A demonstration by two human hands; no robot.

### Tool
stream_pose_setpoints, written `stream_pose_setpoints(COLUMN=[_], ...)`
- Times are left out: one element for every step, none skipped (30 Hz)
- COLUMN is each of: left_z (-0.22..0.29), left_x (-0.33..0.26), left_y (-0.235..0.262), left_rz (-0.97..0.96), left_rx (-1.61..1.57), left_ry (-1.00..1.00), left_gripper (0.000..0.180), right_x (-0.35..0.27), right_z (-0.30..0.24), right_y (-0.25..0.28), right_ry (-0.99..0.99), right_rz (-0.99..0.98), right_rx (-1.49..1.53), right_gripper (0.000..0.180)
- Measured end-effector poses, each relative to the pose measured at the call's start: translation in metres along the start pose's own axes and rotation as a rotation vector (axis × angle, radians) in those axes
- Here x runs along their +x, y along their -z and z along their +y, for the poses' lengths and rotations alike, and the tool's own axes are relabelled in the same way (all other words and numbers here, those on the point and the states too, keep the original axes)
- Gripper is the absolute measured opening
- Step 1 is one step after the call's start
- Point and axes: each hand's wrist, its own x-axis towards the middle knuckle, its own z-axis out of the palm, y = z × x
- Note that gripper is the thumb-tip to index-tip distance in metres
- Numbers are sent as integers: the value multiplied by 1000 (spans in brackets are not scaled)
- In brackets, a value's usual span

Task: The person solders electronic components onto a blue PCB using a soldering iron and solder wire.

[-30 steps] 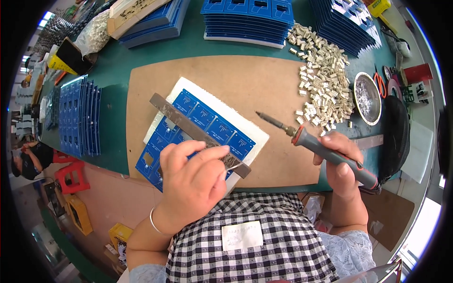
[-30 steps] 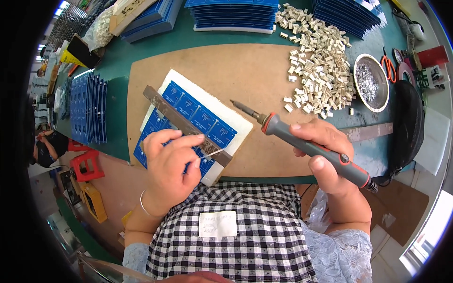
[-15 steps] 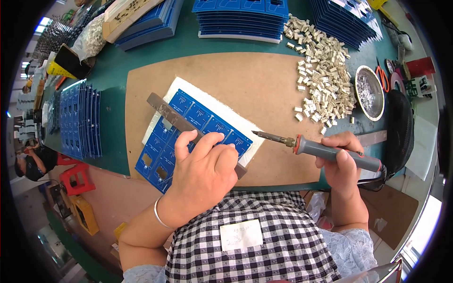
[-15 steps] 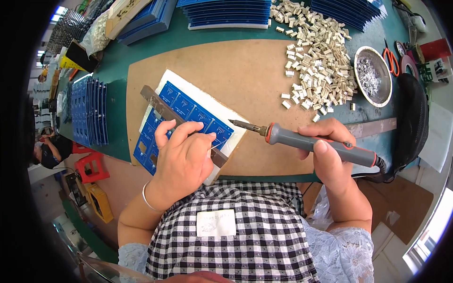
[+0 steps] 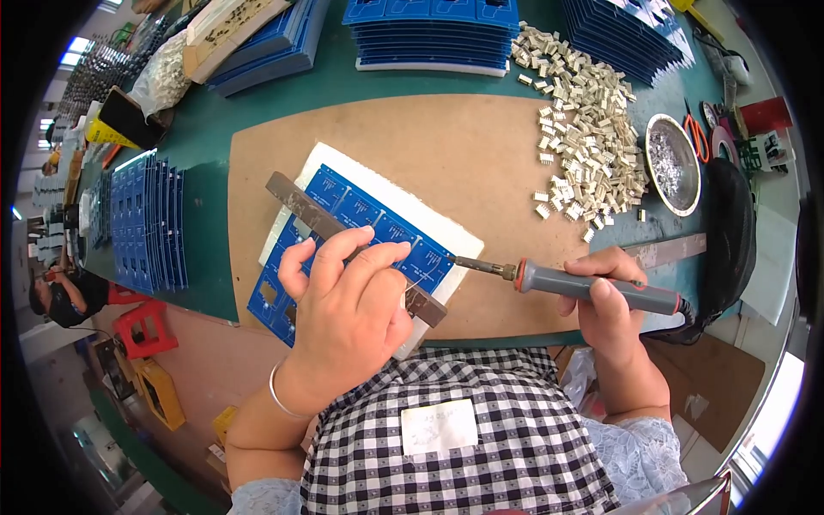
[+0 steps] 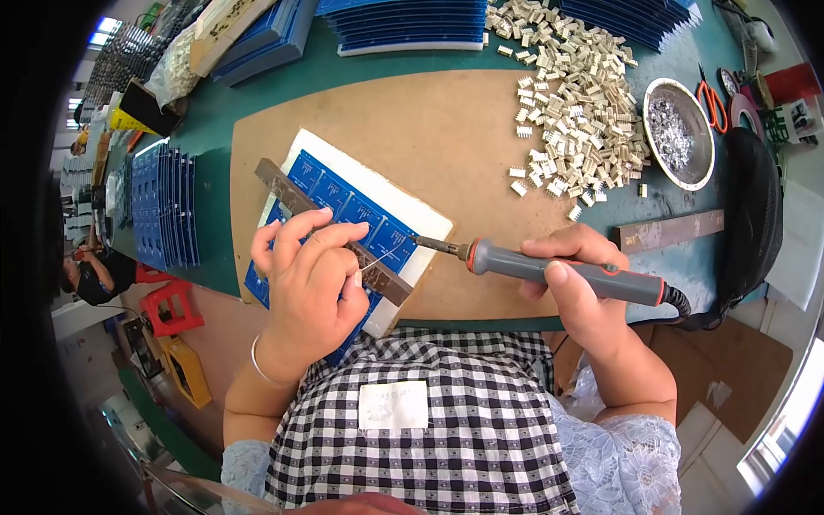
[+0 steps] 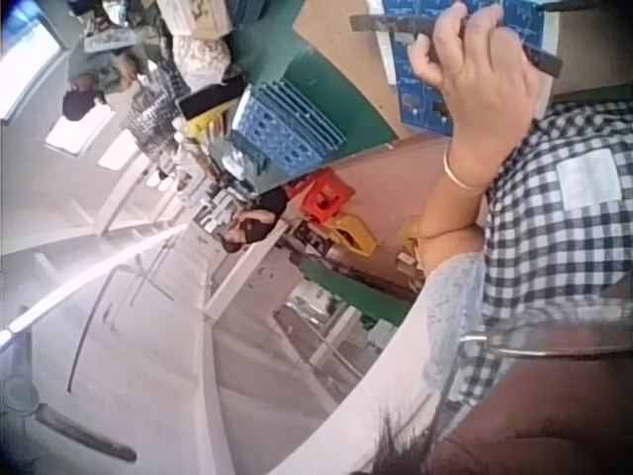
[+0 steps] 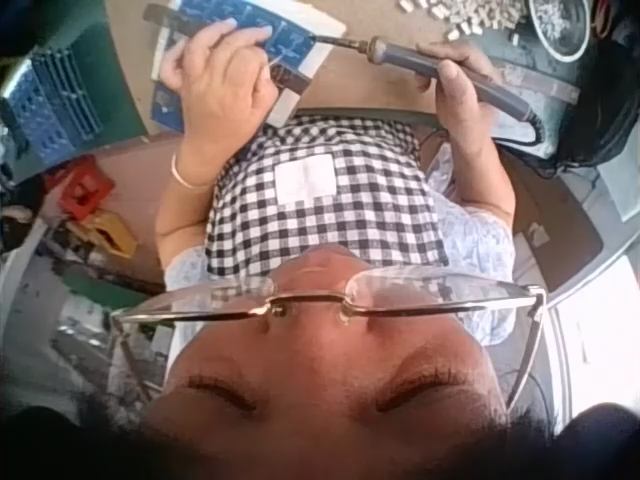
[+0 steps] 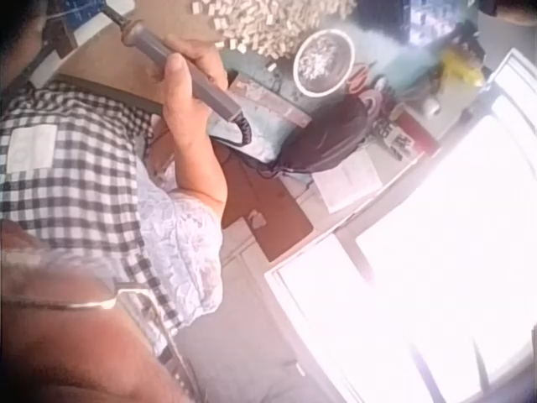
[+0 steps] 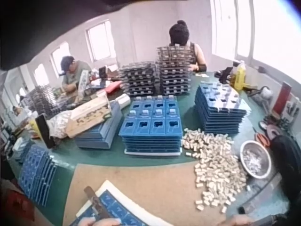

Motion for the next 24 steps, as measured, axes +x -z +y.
stream_pose_setpoints(left_z=[0, -1, -1, -1, -1, -2, -2, -3, -3, -3, -3, -3, -3, -2, -2, -2, -2, -2, -2, -2, -3, -2, -2, -2], left_x=[-1, -2, -2, -2, -2, -2, -2, -2, -2, -2, -2, -2, -2, -2, -1, -1, -1, -2, -2, -2, -2, -2, -2, -2], left_y=[1, 1, 2, 2, 2, 2, 1, 1, 1, 0, 0, 0, 0, 1, 0, 0, 0, 1, 0, -1, -3, -2, -2, -1], left_rz=[-1, 0, 2, 2, 0, -1, -1, -2, -4, -4, -4, -5, -5, -6, -7, -7, -9, -11, -11, 4, 19, 20, 13, 6], left_rx=[-1, -5, -10, -10, -15, -18, -18, -27, -38, -38, -40, -42, -42, -43, -46, -47, -51, -54, -53, -34, -17, -18, -25, -31], left_ry=[0, 8, 19, 19, 21, 23, 25, 28, 31, 31, 30, 28, 28, 27, 25, 25, 27, 30, 31, 28, 24, 24, 23, 22], left_gripper=[15, 14, 14, 14, 13, 13, 13, 13, 13, 13, 13, 12, 12, 12, 12, 12, 12, 12, 12, 12, 11, 11, 14, 18], right_x=[1, 1, 1, 2, 2, 2, 3, 3, 3, 3, 3, 4, 4, 4, 4, 4, 4, 4, 4, 4, 4, 4, 4, 4], right_z=[1, 1, 2, 2, 2, 3, 3, 3, 3, 3, 3, 3, 2, 2, 2, 2, 2, 2, 1, 1, 1, 2, 3, 2], right_y=[0, 0, -1, -1, -2, -2, -2, -3, -3, -2, -2, -3, -3, -4, -4, -4, -3, -4, -4, -4, -4, -4, -3, -4], right_ry=[-2, -3, -4, -6, -8, -8, -8, -9, -10, -8, -5, -6, -10, -14, -14, -15, -16, -16, -17, -19, -19, -14, -9, -9], right_rz=[-4, -8, -9, -12, -15, -17, -25, -33, -33, -38, -42, -43, -40, -38, -37, -36, -35, -36, -38, -39, -39, -40, -40, -41], right_rx=[-4, -9, -9, 4, 17, 17, 15, 13, 12, 9, 5, 6, 9, 12, 11, 6, 1, 2, 7, 12, 12, 10, 8, 8], right_gripper=[32, 31, 31, 31, 30, 30, 30, 29, 29, 30, 30, 30, 30, 30, 30, 29, 29, 29, 28, 28, 28, 28, 27, 27])
